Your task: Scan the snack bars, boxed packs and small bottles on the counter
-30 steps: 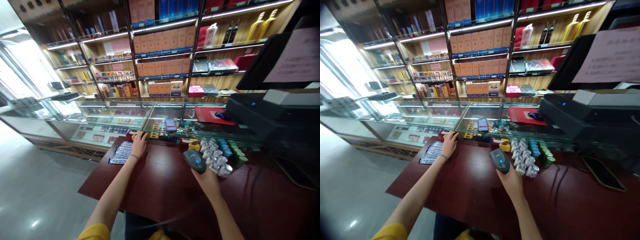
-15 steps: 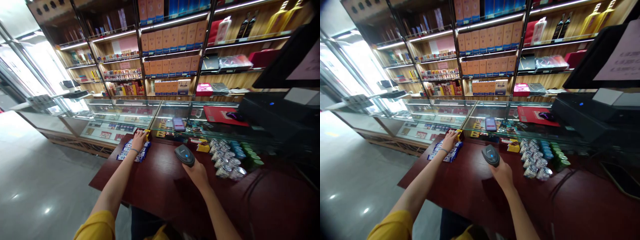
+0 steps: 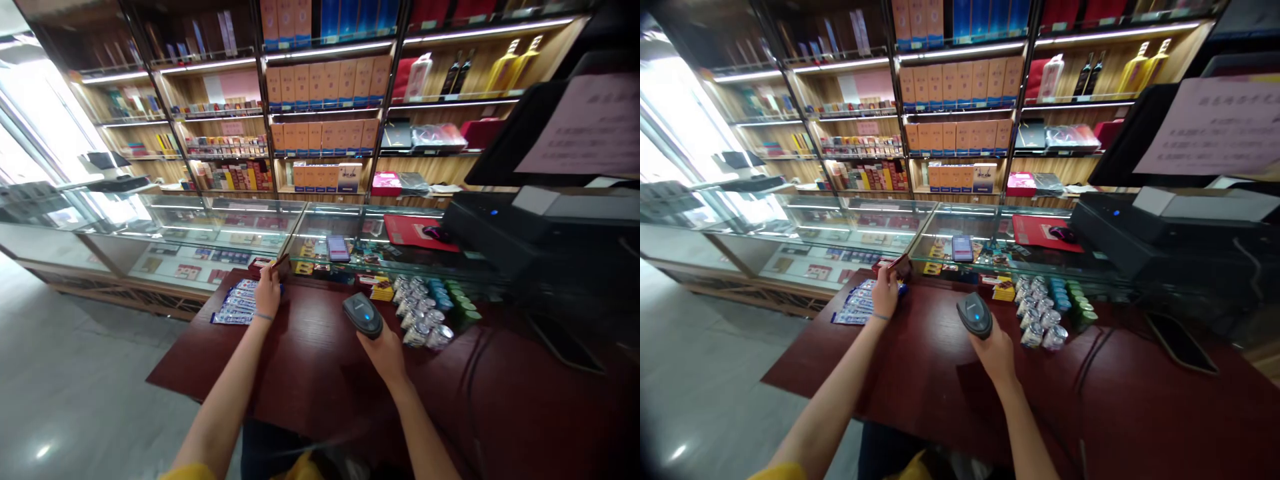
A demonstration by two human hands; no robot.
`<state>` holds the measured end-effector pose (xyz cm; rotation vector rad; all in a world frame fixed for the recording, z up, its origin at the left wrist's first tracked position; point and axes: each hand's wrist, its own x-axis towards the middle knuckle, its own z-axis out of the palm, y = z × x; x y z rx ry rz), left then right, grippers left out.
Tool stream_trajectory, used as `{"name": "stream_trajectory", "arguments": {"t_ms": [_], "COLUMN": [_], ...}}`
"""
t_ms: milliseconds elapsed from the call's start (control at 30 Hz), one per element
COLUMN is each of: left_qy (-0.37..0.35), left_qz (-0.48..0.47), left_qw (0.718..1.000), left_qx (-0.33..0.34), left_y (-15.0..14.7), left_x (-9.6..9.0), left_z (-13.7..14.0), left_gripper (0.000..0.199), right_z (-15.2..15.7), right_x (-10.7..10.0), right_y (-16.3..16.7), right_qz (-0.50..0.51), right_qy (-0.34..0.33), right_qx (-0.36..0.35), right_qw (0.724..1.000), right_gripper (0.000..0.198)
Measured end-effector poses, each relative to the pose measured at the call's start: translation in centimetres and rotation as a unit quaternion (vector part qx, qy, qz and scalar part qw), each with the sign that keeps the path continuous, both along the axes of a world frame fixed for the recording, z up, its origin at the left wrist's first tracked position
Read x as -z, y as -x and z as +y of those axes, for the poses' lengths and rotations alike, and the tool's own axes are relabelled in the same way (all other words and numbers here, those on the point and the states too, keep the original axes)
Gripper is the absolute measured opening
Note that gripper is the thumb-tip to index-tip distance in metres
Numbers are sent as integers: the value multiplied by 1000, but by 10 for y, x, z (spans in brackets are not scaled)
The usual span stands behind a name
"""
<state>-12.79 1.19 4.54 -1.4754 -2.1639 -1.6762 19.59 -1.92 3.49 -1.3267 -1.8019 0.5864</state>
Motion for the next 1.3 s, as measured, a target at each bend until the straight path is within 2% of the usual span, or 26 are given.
{"name": "stream_trajectory", "arguments": {"t_ms": [67, 100, 167, 200, 267, 300, 367, 533, 700, 833, 967, 1133, 1300], "left_qy": [-64, -80, -107, -119, -136, -138, -127, -100, -105, -104, -100, -111, -94], "left_qz": [-182, -290, -492, -556, -638, -662, -690, -704, -718, -720, -708, -674, -619], "left_qw": [980, 950, 849, 801, 728, 704, 678, 672, 654, 655, 670, 694, 741], "left_qx": [38, 83, 162, 185, 211, 217, 220, 206, 211, 204, 201, 226, 242], "left_y": [-38, -58, -91, -105, -122, -126, -129, -126, -127, -128, -127, -126, -133], "left_x": [15, 23, 39, 45, 55, 59, 64, 68, 65, 64, 67, 69, 64], "left_z": [-3, -4, -3, -3, -2, -2, -1, 4, 6, 5, 5, 4, 1], "left_gripper": [27, 27, 28, 30, 32, 32, 30, 24, 19, 18, 23, 34, 43], "right_z": [-2, -4, -8, -11, -16, -19, -24, -33, -33, -32, -32, -34, -33], "right_x": [0, -1, -2, -3, -5, -5, -3, 7, 11, 9, 5, -1, -8], "right_y": [-3, -4, -6, -7, -9, -10, -10, -6, -4, -5, -6, -18, -39], "right_qz": [4, 1, -19, -33, -57, -65, -81, -144, -197, -185, -164, -158, -161], "right_qy": [-6, -8, -7, -2, 12, 17, 20, -4, 0, 3, 6, 2, 21], "right_qx": [10, 18, 40, 50, 60, 61, 60, 29, 0, -1, 5, 33, 80], "right_qw": [1000, 1000, 999, 998, 997, 996, 995, 989, 980, 983, 986, 987, 983], "right_gripper": [45, 45, 45, 45, 43, 42, 43, 52, 24, 24, 33, 33, 30]}}
